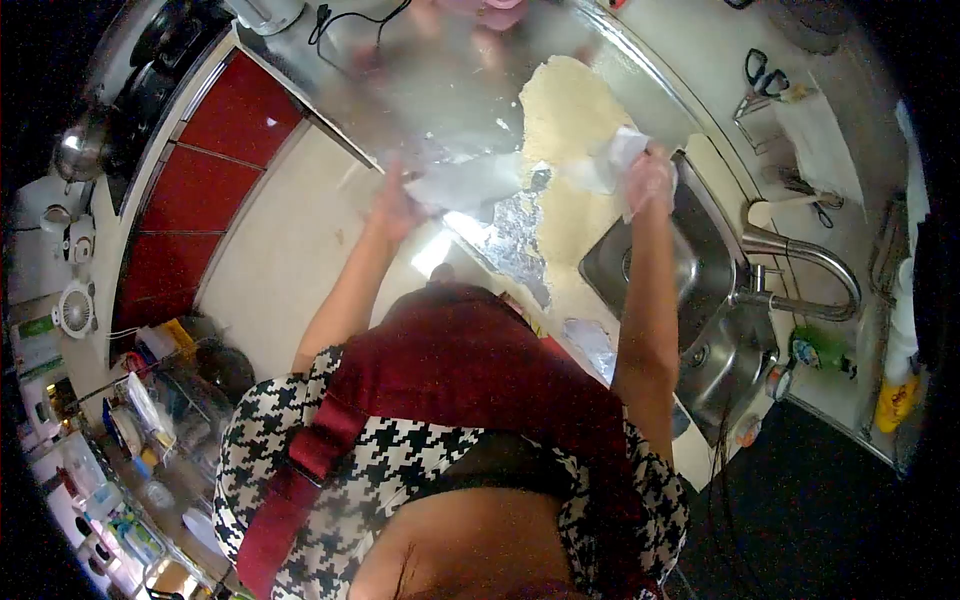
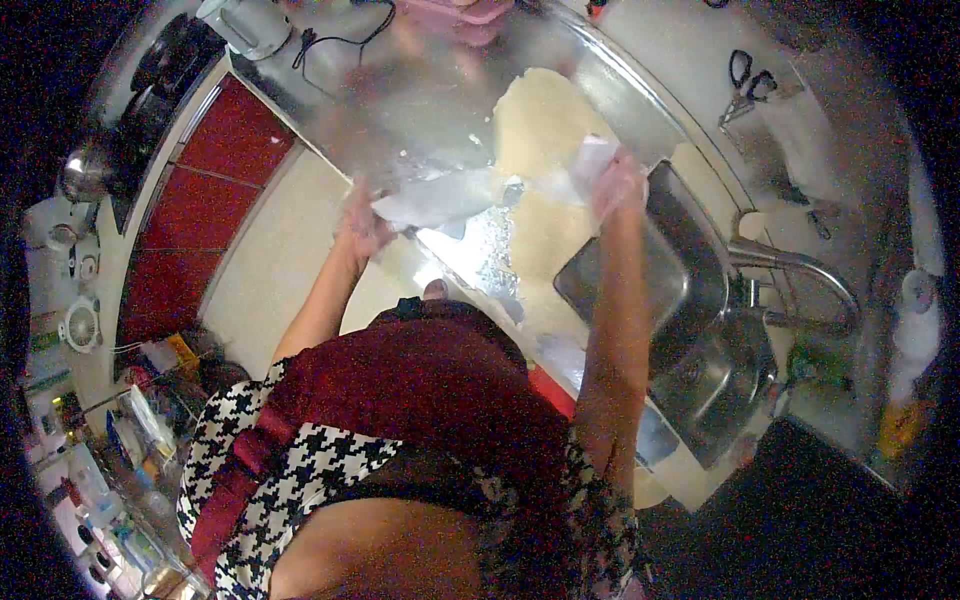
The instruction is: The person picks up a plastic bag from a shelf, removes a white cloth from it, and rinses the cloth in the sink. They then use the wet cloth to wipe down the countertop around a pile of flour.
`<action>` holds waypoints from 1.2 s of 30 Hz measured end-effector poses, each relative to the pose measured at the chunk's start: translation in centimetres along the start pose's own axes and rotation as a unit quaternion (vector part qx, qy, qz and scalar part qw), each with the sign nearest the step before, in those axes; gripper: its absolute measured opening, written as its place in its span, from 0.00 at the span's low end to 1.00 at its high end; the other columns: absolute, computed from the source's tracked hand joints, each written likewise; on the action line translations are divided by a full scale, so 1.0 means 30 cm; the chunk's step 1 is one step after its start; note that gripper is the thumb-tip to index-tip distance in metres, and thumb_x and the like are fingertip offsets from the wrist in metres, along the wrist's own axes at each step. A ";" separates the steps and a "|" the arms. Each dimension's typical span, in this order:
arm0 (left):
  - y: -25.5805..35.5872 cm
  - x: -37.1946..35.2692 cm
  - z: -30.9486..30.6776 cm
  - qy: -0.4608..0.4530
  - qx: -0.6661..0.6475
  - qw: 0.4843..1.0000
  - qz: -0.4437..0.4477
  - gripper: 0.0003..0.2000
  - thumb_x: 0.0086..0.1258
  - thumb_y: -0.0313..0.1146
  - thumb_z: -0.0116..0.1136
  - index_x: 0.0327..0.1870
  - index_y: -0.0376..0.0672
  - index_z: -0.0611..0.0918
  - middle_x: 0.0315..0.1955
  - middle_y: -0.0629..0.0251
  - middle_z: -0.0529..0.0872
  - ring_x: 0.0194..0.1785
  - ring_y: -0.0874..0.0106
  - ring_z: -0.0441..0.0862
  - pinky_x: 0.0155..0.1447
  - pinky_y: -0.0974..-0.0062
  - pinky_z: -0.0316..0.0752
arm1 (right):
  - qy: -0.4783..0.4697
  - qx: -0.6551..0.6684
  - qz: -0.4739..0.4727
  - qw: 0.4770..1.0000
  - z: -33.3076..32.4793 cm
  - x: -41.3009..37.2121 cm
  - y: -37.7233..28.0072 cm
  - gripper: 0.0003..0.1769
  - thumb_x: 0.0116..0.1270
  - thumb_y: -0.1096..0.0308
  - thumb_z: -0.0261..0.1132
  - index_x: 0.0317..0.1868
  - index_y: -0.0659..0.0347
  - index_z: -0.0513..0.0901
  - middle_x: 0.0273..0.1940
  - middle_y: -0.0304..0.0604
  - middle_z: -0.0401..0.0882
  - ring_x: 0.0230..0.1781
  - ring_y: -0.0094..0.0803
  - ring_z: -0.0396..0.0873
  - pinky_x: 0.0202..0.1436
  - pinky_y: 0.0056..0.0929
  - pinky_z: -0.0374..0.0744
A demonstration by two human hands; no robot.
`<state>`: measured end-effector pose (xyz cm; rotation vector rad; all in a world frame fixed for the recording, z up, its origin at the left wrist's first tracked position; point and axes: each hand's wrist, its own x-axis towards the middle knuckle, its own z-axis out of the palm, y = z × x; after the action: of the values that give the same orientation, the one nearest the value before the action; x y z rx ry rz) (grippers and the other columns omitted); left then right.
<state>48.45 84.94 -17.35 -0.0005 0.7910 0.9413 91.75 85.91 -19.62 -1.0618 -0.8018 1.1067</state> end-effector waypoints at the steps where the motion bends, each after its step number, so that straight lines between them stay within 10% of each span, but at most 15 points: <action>1: -0.012 -0.009 0.006 0.001 -0.002 1.000 -0.003 0.30 0.58 0.43 0.62 0.58 0.37 0.67 0.54 0.52 0.71 0.53 0.56 0.73 0.56 0.63 0.70 | 0.027 -0.149 -0.019 0.988 -0.030 -0.013 0.053 0.11 0.63 0.62 0.52 0.36 0.61 0.74 0.32 0.42 0.75 0.30 0.34 0.74 0.34 0.28 0.73; 3: -0.047 -0.077 0.075 -0.008 0.593 0.804 0.041 0.35 0.53 0.47 0.65 0.59 0.38 0.66 0.55 0.52 0.71 0.53 0.58 0.73 0.56 0.65 0.69 | 0.075 -0.435 -0.056 0.896 -0.070 -0.029 0.104 0.12 0.62 0.63 0.55 0.39 0.62 0.75 0.37 0.45 0.78 0.33 0.37 0.77 0.35 0.32 0.74; 5: -0.060 -0.165 0.173 -0.033 0.762 0.645 0.052 0.33 0.50 0.46 0.67 0.55 0.35 0.71 0.48 0.54 0.77 0.50 0.66 0.75 0.52 0.73 0.71 | 0.104 -0.356 0.033 0.928 -0.004 -0.108 0.035 0.14 0.62 0.61 0.55 0.41 0.63 0.74 0.39 0.46 0.77 0.37 0.40 0.77 0.39 0.34 0.73; 7: -0.109 -0.108 0.077 -0.033 0.758 0.645 0.087 0.26 0.55 0.45 0.64 0.50 0.35 0.75 0.42 0.57 0.81 0.44 0.68 0.77 0.50 0.74 0.70 | 0.130 -0.268 0.120 0.947 0.128 -0.213 -0.080 0.16 0.62 0.60 0.56 0.44 0.64 0.73 0.40 0.47 0.77 0.41 0.42 0.76 0.43 0.36 0.73; 9: -0.116 -0.122 0.116 -0.001 0.730 0.677 0.094 0.22 0.58 0.44 0.60 0.48 0.36 0.76 0.39 0.59 0.81 0.41 0.69 0.77 0.49 0.74 0.70 | 0.172 -0.630 -0.169 0.738 0.266 -0.310 -0.179 0.21 0.61 0.58 0.60 0.48 0.63 0.71 0.43 0.50 0.75 0.45 0.43 0.74 0.48 0.35 0.72; 14: -0.106 -0.103 0.169 -0.068 0.639 0.760 0.098 0.18 0.69 0.42 0.43 0.51 0.38 0.75 0.48 0.57 0.77 0.51 0.66 0.74 0.56 0.70 0.66 | -0.049 -0.453 -0.110 0.883 0.414 -0.356 -0.050 0.32 0.49 0.54 0.69 0.50 0.65 0.71 0.48 0.53 0.73 0.51 0.46 0.72 0.56 0.39 0.68; 19: -0.135 -0.057 0.148 -0.023 0.556 0.822 0.118 0.18 0.70 0.38 0.39 0.56 0.40 0.72 0.56 0.58 0.72 0.61 0.65 0.66 0.65 0.72 0.58 | 0.068 -0.712 -0.188 0.673 0.300 -0.309 0.033 0.31 0.49 0.53 0.67 0.52 0.59 0.72 0.53 0.50 0.70 0.52 0.49 0.70 0.57 0.44 0.66; 23: -0.076 -0.089 0.213 0.016 0.609 0.785 0.111 0.18 0.70 0.35 0.36 0.58 0.41 0.70 0.61 0.58 0.65 0.65 0.64 0.59 0.68 0.71 0.52 | 0.017 -0.667 -0.175 0.724 0.168 -0.284 0.209 0.30 0.51 0.52 0.64 0.52 0.59 0.72 0.50 0.50 0.73 0.51 0.48 0.71 0.55 0.44 0.67; 25: -0.043 0.035 0.128 -0.102 0.750 0.602 0.255 0.21 0.69 0.39 0.38 0.61 0.40 0.66 0.62 0.58 0.65 0.66 0.63 0.59 0.68 0.70 0.51 | 0.041 -0.565 -0.119 0.815 0.151 -0.272 0.236 0.23 0.59 0.56 0.60 0.51 0.60 0.73 0.45 0.48 0.75 0.47 0.42 0.73 0.51 0.39 0.71; 27: -0.032 -0.027 0.283 -0.128 0.762 0.592 0.229 0.24 0.66 0.39 0.45 0.62 0.39 0.64 0.57 0.56 0.70 0.62 0.65 0.64 0.65 0.72 0.57 | 0.086 -0.456 -0.100 0.880 0.200 -0.294 0.169 0.21 0.62 0.57 0.56 0.51 0.61 0.72 0.44 0.47 0.75 0.47 0.39 0.73 0.49 0.35 0.73; 29: -0.063 0.006 0.383 -0.092 0.490 0.856 0.137 0.24 0.61 0.36 0.54 0.58 0.38 0.67 0.50 0.57 0.76 0.55 0.69 0.71 0.58 0.74 0.65 | 0.129 -0.340 -0.090 0.927 0.230 -0.325 0.094 0.19 0.66 0.59 0.53 0.52 0.62 0.71 0.42 0.47 0.75 0.46 0.36 0.74 0.47 0.32 0.75; 31: -0.081 0.078 0.425 -0.172 0.434 0.875 0.129 0.23 0.60 0.34 0.55 0.56 0.38 0.69 0.46 0.58 0.77 0.51 0.70 0.73 0.54 0.75 0.67 | 0.219 -0.019 0.096 0.971 0.211 -0.373 0.047 0.18 0.66 0.61 0.55 0.52 0.59 0.68 0.43 0.41 0.75 0.41 0.34 0.76 0.43 0.32 0.77; 33: -0.090 0.170 0.445 -0.252 0.373 0.885 0.119 0.22 0.58 0.32 0.57 0.54 0.38 0.70 0.43 0.59 0.78 0.47 0.72 0.75 0.51 0.76 0.70 | 0.221 -0.036 0.102 0.969 0.204 -0.380 0.011 0.19 0.67 0.58 0.53 0.55 0.58 0.66 0.46 0.41 0.73 0.45 0.38 0.74 0.45 0.42 0.75; 36: -0.102 0.124 0.528 -0.120 0.494 0.857 0.085 0.20 0.57 0.32 0.58 0.52 0.39 0.72 0.41 0.60 0.80 0.42 0.68 0.78 0.43 0.72 0.74 | 0.327 0.054 0.166 0.929 0.311 -0.437 -0.149 0.19 0.69 0.55 0.49 0.55 0.54 0.67 0.50 0.39 0.71 0.48 0.37 0.71 0.47 0.47 0.72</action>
<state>61.50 90.94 -9.14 1.0841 0.9735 0.5870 80.95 75.36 -12.49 -1.3942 -0.0267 0.9632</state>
